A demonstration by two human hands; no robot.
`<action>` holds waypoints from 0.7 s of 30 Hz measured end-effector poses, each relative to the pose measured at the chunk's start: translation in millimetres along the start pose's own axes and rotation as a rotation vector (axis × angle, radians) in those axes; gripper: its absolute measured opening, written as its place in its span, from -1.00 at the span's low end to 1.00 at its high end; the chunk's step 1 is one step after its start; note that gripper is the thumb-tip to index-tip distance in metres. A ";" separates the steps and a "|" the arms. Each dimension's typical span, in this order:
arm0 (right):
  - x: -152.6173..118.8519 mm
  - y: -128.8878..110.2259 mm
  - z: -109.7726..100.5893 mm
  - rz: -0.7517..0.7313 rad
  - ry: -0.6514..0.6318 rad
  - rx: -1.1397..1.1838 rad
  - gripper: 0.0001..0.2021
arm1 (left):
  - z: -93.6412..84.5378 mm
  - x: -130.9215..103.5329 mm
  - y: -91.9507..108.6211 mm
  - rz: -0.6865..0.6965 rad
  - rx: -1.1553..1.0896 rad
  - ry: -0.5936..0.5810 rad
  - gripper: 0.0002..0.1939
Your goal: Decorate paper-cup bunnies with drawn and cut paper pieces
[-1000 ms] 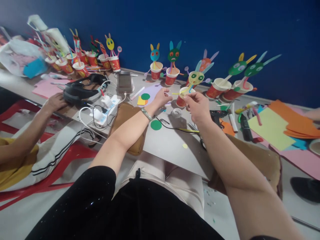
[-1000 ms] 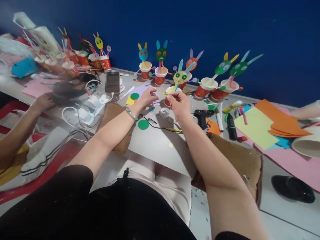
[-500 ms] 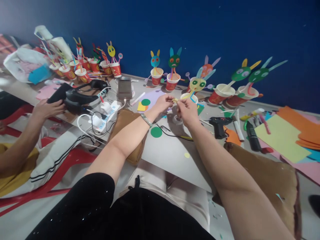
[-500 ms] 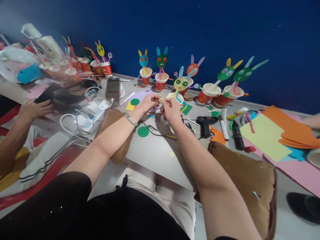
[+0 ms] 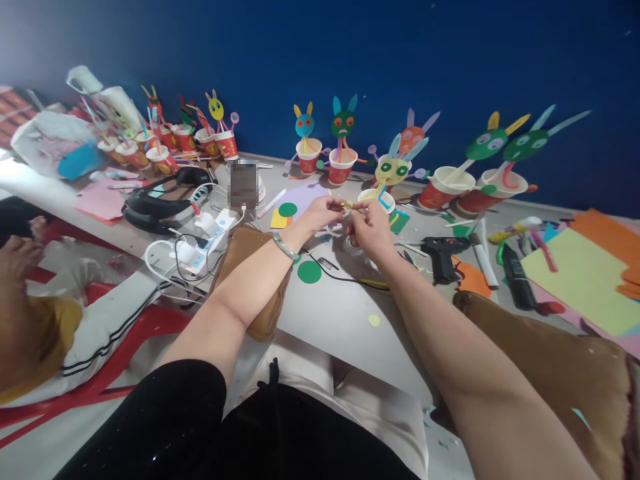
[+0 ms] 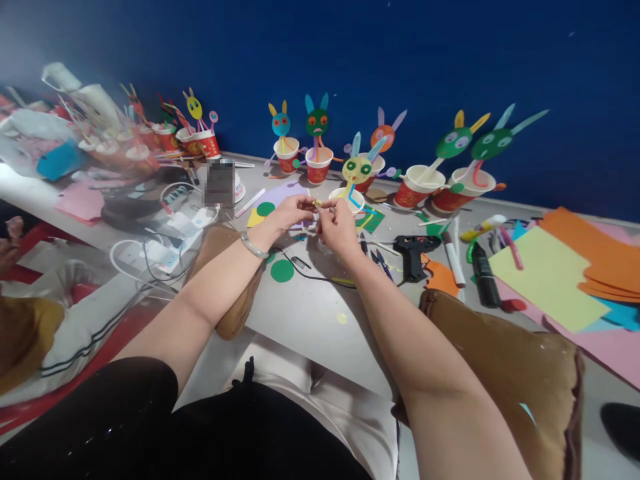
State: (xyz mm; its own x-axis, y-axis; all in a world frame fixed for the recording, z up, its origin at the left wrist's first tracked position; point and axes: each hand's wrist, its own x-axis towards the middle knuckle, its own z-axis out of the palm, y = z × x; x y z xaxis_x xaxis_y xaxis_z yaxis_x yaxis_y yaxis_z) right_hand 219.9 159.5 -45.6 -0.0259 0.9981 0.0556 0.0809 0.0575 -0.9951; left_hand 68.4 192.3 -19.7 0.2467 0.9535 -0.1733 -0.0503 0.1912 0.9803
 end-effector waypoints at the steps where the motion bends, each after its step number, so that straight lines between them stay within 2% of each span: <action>1: -0.2 -0.3 0.1 0.004 -0.005 -0.004 -0.62 | 0.7 -1.0 0.5 -0.005 -0.005 0.006 -0.66; 10: 0.0 -0.4 -0.3 -0.013 -0.041 -0.078 -0.71 | 4.5 -3.0 0.0 0.016 0.008 0.090 -0.60; 21: 1.7 2.8 -1.5 -0.035 -0.063 -0.109 -0.70 | 6.5 -7.3 1.4 0.039 0.082 0.098 -0.81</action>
State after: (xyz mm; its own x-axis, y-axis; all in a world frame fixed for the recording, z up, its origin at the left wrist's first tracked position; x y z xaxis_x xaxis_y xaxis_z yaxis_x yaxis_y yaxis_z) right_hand 221.6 161.4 -48.2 -0.0927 0.9923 0.0818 0.1865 0.0980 -0.9776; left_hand 72.8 184.0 -16.4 0.1499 0.9788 -0.1393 0.0224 0.1375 0.9902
